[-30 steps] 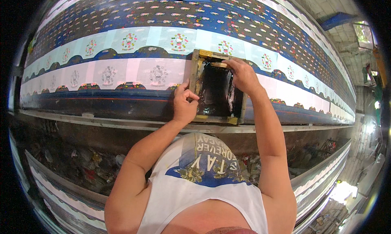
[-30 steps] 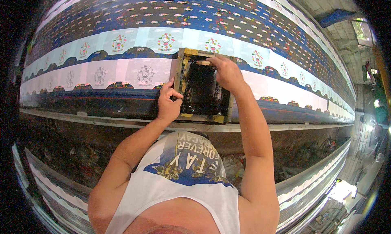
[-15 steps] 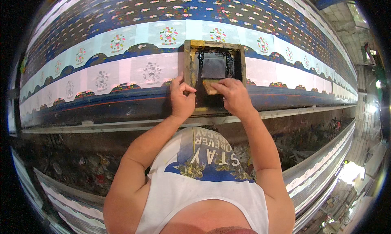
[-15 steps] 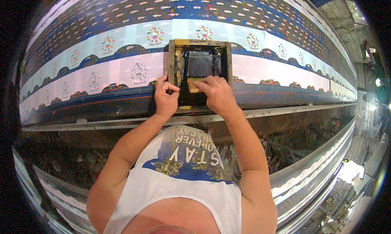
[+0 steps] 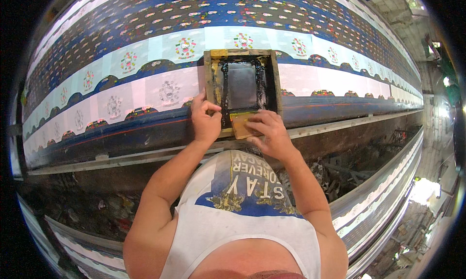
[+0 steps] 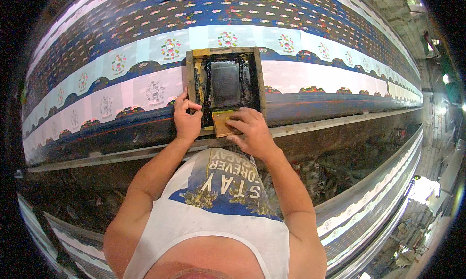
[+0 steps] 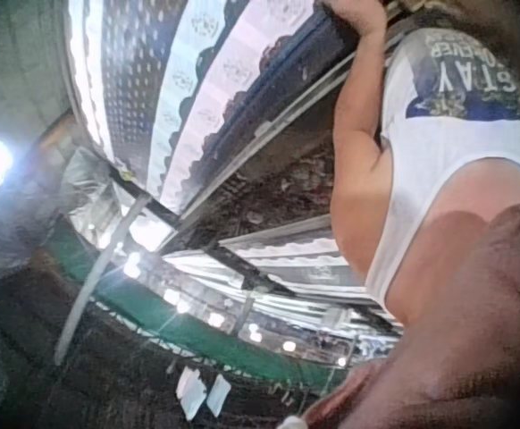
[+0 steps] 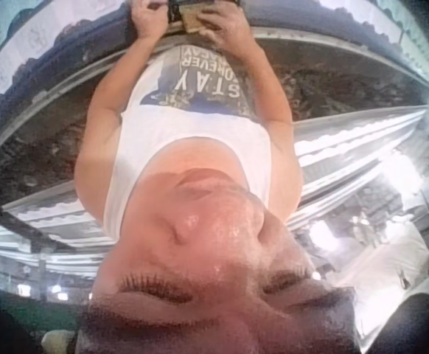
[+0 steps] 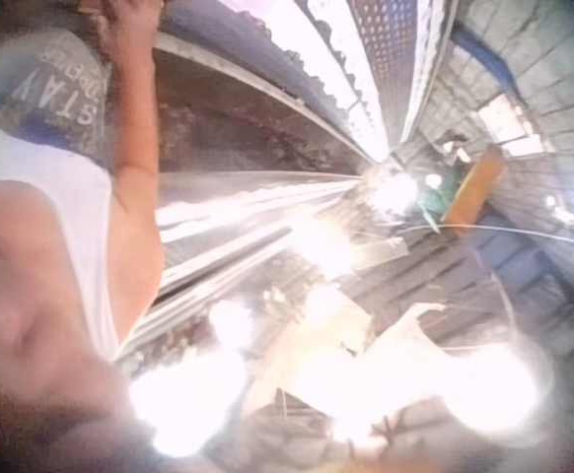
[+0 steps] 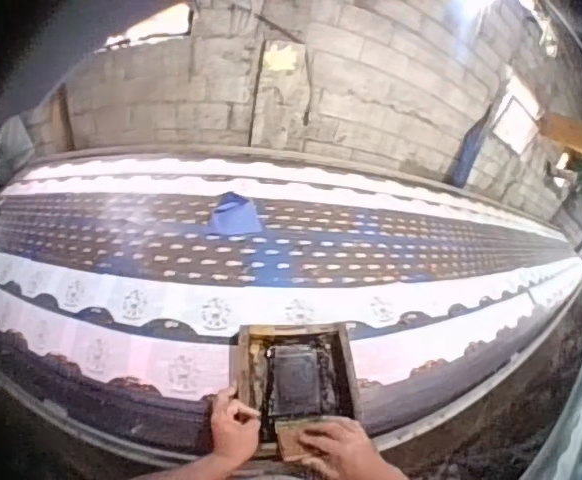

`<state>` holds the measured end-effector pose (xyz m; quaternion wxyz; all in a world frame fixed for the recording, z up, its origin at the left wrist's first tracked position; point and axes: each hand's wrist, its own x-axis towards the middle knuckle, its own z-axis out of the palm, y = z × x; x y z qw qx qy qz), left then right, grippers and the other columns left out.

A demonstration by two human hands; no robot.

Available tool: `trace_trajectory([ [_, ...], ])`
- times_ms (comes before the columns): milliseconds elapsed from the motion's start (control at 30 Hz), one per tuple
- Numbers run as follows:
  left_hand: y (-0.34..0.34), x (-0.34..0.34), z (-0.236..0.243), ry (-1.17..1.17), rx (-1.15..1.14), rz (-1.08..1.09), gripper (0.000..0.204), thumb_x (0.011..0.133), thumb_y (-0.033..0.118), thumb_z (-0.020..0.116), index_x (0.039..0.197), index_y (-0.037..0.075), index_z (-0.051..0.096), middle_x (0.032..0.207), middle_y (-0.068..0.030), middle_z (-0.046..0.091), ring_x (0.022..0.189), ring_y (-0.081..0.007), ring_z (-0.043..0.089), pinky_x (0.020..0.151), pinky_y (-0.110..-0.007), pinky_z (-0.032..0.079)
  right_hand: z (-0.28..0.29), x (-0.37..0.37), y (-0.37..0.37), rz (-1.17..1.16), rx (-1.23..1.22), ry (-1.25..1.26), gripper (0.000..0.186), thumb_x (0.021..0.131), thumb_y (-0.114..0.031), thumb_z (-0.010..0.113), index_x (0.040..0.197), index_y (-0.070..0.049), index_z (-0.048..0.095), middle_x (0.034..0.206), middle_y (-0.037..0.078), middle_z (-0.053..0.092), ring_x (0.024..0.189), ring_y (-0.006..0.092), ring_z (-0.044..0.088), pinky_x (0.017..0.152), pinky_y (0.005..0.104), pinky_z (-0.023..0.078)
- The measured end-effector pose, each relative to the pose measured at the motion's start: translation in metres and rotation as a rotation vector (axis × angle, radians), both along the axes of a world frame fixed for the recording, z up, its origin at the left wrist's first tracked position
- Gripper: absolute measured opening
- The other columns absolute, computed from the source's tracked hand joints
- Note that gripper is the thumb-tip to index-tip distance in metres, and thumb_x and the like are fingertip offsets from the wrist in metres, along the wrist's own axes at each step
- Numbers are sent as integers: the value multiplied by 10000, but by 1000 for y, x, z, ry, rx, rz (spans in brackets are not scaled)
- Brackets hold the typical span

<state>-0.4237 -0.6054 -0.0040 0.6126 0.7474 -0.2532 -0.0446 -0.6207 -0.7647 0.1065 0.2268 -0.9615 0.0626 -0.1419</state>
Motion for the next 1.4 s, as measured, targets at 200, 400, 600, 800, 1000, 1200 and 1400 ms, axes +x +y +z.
trace_trajectory([
  [200, -5, -10, 21, -30, -4, -6, 171, 794, -124, 748, 806, 44, 715, 1658, -246, 574, 1514, -413, 556, 1243, -464, 438, -34, -36, -28, -403, 263, -214, 384, 937, -129, 871, 1311, -74, 802, 1441, 172, 710, 1414, 415, 620, 1204, 518, 478],
  [400, -65, -54, 27, -53, -129, -38, 197, 791, -150, 727, 849, 38, 729, 1663, -253, 560, 1540, -416, 525, 1264, -472, 421, -48, -84, -83, -448, 355, -278, 368, 969, -76, 812, 1336, -54, 795, 1449, 174, 733, 1450, 399, 609, 1233, 522, 444],
  [600, -146, -107, 21, -54, -100, -34, 178, 791, -140, 722, 848, 28, 725, 1660, -247, 561, 1509, -398, 547, 1235, -446, 427, -50, -137, -160, -470, 383, -292, 349, 959, -67, 796, 1307, -44, 803, 1437, 170, 742, 1469, 420, 585, 1258, 535, 417],
  [800, -201, -147, 23, -25, -87, 22, 163, 780, -117, 721, 825, 38, 734, 1638, -255, 590, 1482, -394, 570, 1221, -449, 436, -44, -171, -218, -423, 191, -224, 312, 992, -58, 757, 1300, -37, 803, 1439, 161, 733, 1461, 405, 595, 1250, 534, 427],
  [1000, -216, -155, 23, 18, -82, 16, 163, 783, -110, 730, 833, 45, 741, 1634, -246, 598, 1459, -385, 603, 1195, -442, 457, -23, -172, -228, -71, 130, -201, 317, 941, -77, 833, 1253, -50, 787, 1392, 166, 721, 1402, 437, 625, 1196, 560, 478],
  [1200, -217, -154, 25, 115, -49, 29, 163, 784, -111, 747, 827, 45, 733, 1627, -233, 608, 1467, -374, 609, 1129, -416, 507, -1, -147, -219, 154, -2, -75, 524, 803, -26, 862, 1313, -72, 750, 1404, 159, 698, 1339, 438, 647, 1115, 567, 524],
  [1400, -216, -153, 16, 101, -73, 53, 170, 777, -111, 768, 813, 48, 721, 1619, -236, 621, 1474, -380, 611, 1158, -431, 512, 8, -131, -221, 191, -120, 55, 567, 761, 85, 716, 1307, -61, 758, 1342, 164, 732, 1242, 408, 694, 1072, 524, 551],
])
